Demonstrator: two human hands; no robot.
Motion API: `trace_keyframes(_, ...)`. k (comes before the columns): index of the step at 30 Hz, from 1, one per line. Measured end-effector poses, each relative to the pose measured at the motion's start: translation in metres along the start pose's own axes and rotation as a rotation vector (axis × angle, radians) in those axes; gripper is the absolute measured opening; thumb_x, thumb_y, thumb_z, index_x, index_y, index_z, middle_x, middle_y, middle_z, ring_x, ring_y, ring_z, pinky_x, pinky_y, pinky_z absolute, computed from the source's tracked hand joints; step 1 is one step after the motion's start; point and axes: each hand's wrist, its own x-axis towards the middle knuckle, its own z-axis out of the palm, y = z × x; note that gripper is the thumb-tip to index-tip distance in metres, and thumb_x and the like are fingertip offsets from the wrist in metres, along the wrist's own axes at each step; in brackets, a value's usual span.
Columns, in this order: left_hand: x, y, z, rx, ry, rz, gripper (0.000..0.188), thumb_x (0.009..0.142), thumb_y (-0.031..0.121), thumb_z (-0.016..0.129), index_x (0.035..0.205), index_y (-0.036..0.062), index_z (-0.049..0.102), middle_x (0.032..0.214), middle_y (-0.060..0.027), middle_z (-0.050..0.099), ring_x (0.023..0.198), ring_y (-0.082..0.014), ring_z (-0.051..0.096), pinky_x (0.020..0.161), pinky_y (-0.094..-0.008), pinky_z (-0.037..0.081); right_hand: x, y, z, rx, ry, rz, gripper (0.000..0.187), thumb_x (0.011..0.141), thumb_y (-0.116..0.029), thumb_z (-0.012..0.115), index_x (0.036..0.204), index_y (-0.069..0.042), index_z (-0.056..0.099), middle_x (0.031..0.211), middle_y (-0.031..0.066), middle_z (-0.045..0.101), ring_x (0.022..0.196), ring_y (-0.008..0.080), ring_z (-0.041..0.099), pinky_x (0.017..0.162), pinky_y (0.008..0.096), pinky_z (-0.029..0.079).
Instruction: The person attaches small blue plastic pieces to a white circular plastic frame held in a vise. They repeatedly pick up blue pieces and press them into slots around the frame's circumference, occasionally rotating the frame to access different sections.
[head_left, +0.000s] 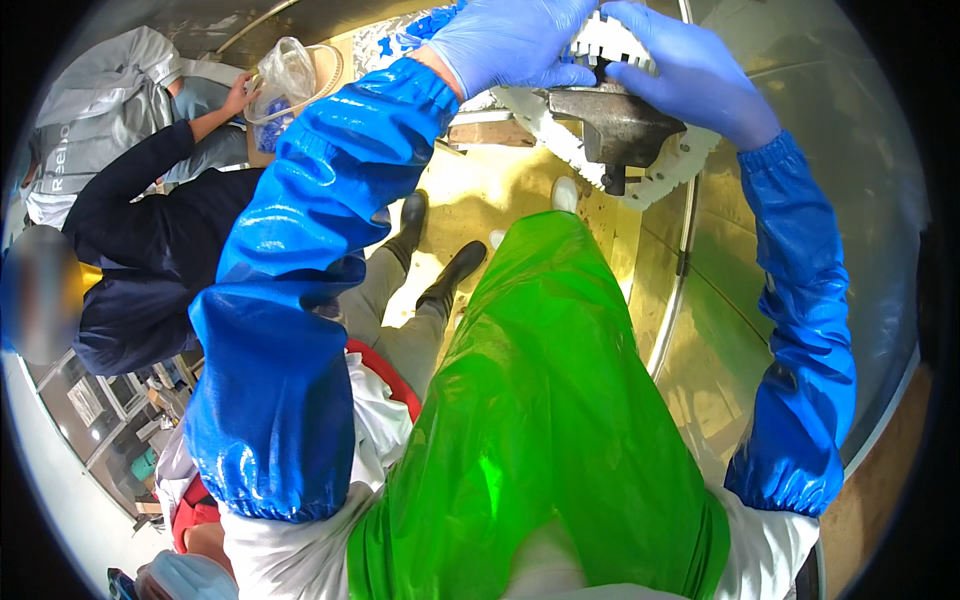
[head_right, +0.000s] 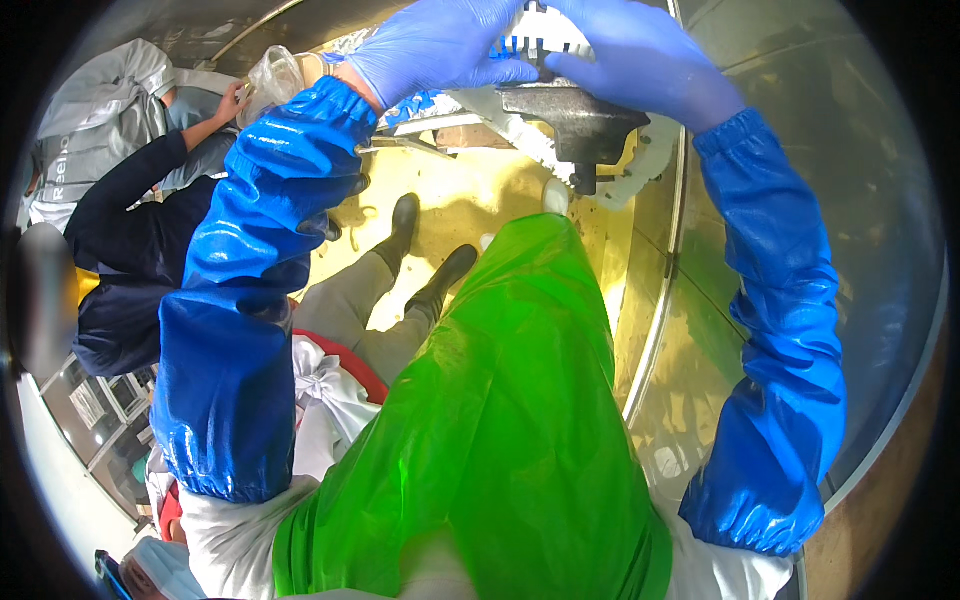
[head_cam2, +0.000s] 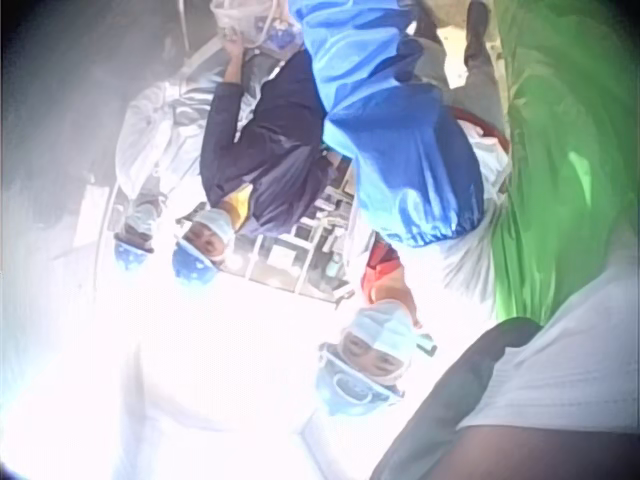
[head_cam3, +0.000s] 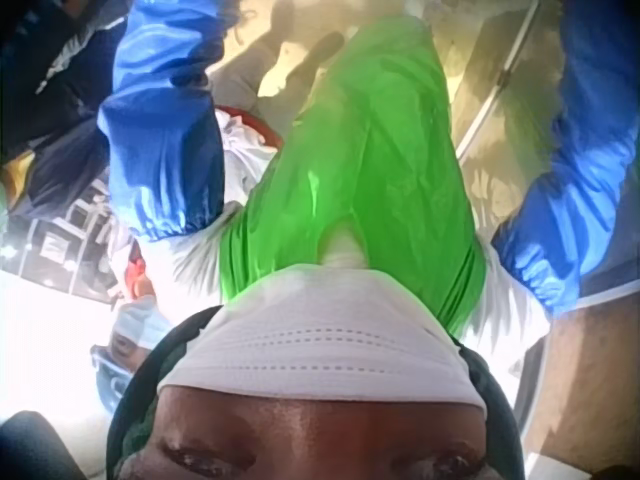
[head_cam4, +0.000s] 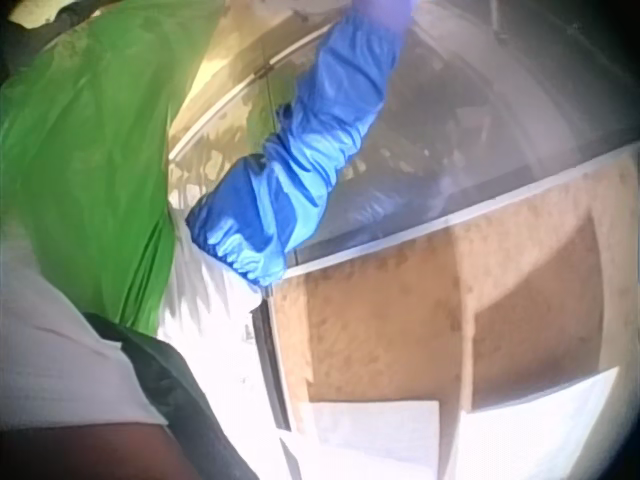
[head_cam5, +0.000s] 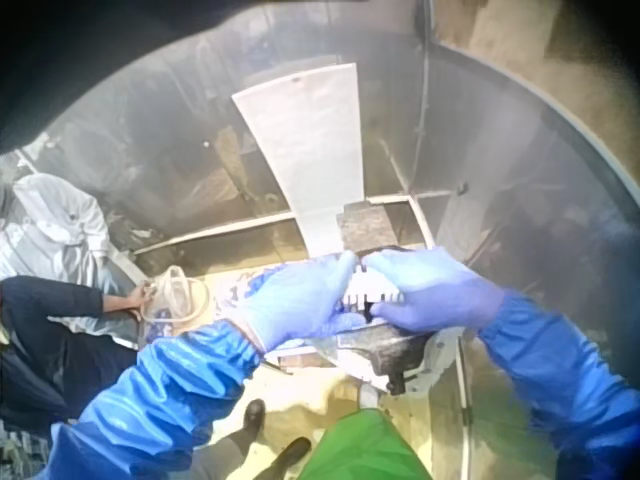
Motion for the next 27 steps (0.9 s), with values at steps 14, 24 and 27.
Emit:
trace_keyframes(14,0.012,-0.015,0.025,0.015,0.118,0.058,0.060,0.090,0.052,0.071,0.114,-0.0013,0.056,0.102,-0.0293,0.068,0.093,-0.0468,0.069,0.083,-0.0525,0.055,-0.003,0.012,0.029,-0.141,0.156,0.025,0.055,0.083,-0.032,0.076,0.127,-0.002,0.061,0.118,0.0189,0.067,0.111,0.0381,0.065,0.098,0.0460,0.051)
trace_keyframes(24,0.020,-0.017,0.007,-0.036,-0.017,0.023,0.063,0.088,0.053,0.073,0.112,-0.0031,0.056,0.103,-0.0309,0.068,0.097,-0.0478,0.068,0.085,-0.0533,0.055,0.015,0.001,0.013,-0.061,-0.042,0.270,0.049,0.086,-0.033,0.074,0.123,-0.004,0.061,0.114,0.0232,0.068,0.111,0.0423,0.064,0.097,0.0462,0.052)
trace_keyframes(27,0.024,-0.014,0.014,-0.032,0.004,-0.016,0.062,0.087,0.051,0.076,0.111,-0.0024,0.056,0.103,-0.0307,0.068,0.097,-0.0478,0.068,0.085,-0.0536,0.054,0.011,0.008,0.009,0.061,-0.073,0.202,0.051,0.085,-0.032,0.074,0.125,-0.004,0.061,0.116,0.0233,0.068,0.113,0.0403,0.065,0.097,0.0459,0.052)
